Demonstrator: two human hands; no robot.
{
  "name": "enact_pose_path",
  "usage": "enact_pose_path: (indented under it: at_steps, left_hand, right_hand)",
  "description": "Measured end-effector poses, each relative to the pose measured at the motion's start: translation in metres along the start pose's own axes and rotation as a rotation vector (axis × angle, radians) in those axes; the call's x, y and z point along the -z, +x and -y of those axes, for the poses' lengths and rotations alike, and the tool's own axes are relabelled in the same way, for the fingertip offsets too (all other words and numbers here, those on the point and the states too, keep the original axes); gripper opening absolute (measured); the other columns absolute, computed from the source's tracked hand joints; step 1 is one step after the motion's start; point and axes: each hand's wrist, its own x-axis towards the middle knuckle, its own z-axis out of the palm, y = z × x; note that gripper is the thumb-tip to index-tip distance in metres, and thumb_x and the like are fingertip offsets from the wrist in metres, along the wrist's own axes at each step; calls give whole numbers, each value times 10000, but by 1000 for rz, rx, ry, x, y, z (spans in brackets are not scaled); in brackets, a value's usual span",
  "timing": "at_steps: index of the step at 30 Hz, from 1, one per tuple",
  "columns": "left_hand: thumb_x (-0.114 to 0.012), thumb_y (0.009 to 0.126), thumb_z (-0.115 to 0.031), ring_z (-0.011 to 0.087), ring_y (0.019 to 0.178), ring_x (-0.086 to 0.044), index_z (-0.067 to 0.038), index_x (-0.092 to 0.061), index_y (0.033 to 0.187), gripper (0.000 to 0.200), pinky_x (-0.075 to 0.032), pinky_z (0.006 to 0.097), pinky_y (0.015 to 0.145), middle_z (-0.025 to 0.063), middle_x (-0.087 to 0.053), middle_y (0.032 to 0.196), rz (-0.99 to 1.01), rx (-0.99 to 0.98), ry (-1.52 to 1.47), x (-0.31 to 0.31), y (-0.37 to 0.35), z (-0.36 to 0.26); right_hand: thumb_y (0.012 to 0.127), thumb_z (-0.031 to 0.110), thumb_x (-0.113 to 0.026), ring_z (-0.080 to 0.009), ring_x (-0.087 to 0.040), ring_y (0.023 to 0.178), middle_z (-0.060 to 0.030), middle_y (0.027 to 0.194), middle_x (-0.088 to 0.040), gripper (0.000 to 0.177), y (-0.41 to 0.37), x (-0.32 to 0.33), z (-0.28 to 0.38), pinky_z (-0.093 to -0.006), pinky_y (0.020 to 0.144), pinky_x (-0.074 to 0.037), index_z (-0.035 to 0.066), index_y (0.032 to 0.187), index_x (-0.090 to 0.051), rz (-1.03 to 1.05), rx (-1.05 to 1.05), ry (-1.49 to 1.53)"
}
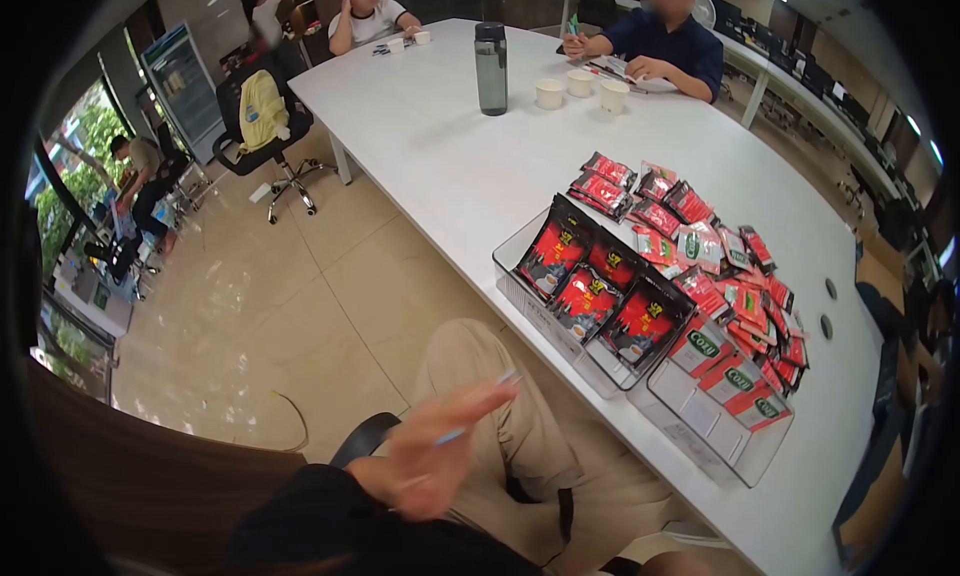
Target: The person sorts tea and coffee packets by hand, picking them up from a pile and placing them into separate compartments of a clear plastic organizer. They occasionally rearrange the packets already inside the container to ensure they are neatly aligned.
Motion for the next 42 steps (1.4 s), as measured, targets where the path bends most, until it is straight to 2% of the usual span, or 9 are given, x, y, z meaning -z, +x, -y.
enact_pose_path:
  at_steps: [5, 13, 17, 19, 22, 26, 32, 37, 42]
  left_hand:
    - [-396, 936, -608, 397, 1366, -323, -102, -295, 1460, 735, -233, 773, 986, 158, -382, 1456, -62, -426, -277, -11, 8, -43]
    - [-439, 957, -531, 284, 1419, -254, -340, -281, 1476, 575, -158, 750, 1037, -73, -355, 1501, 29, -192, -206, 11, 9, -60]
    - [-365, 983, -527, 367, 1357, -353, -112, -352, 1431, 611, -248, 626, 1060, 149, -444, 1402, -88, -267, -191, 5, 31, -24]
    - [-396, 981, -489, 357, 1330, -406, -44, -385, 1412, 620, -284, 579, 1068, 183, -498, 1367, -41, -77, -66, 4, 32, 9]
    - [-575, 920, -310, 319, 1242, -494, -66, -496, 1327, 481, -333, 478, 1032, 138, -576, 1289, 149, 132, 394, 0, 19, 68]
    - [-698, 793, -218, 179, 984, -596, -110, -654, 1120, 347, -384, 341, 840, 14, -655, 1178, 250, -46, 870, -21, -17, 135]
    - [-730, 754, -228, 114, 780, -556, -137, -704, 990, 255, -350, 266, 768, -54, -686, 1086, 154, -138, 1005, -30, -18, 142]
    - [-717, 786, -243, 145, 1017, -570, -184, -702, 1015, 236, -125, 445, 1078, -53, -643, 980, 124, -27, 1025, -34, -18, 142]
    - [-734, 768, -276, 155, 1010, -572, -201, -711, 975, 222, -129, 445, 1063, -60, -506, 767, 171, -15, 1085, -31, -21, 143]
  right_hand:
    - [905, 204, -611, -250, -615, 841, -108, 944, -654, 229, -36, -37, -19, -350, 687, -476, 30, 1053, -597, -369, -49, -72]
    - [959, 245, -555, -399, -601, 1055, -152, 1051, -688, 295, -19, 16, -3, -448, 891, -445, -4, 1026, -696, 335, -454, -361]
    - [928, 211, -594, -291, -585, 978, -153, 1001, -613, 234, -54, 1, 15, -390, 780, -508, 9, 1030, -653, -393, -496, -1691]
    - [1008, 306, -373, -264, -426, 1304, -141, 1415, -458, 528, -126, 31, 52, -395, 1107, -279, -30, 1416, -373, -793, -794, -1887]
    - [1020, 314, -311, -277, -449, 1283, -132, 1428, -442, 511, -208, 91, 58, -394, 1111, -267, -7, 1407, -402, -1224, -250, -1619]
    - [997, 501, -306, -329, -378, 1345, -135, 1477, -388, 629, -179, 102, 15, -454, 1120, -245, 100, 1482, -302, -1451, -270, -1364]
    - [857, 710, -427, -385, -306, 1378, -185, 1528, -272, 931, -182, 102, 9, -534, 1099, -242, 113, 1525, -174, -1227, -476, -1412]
    - [810, 746, -470, -401, -320, 1365, -203, 1522, -275, 1013, -174, 99, 5, -549, 1075, -271, 87, 1520, -174, -1145, -549, -1496]
    - [784, 753, -506, -387, -328, 1365, -216, 1520, -274, 1067, -173, 98, 6, -548, 1074, -271, 51, 1514, -170, -1077, -608, -1552]
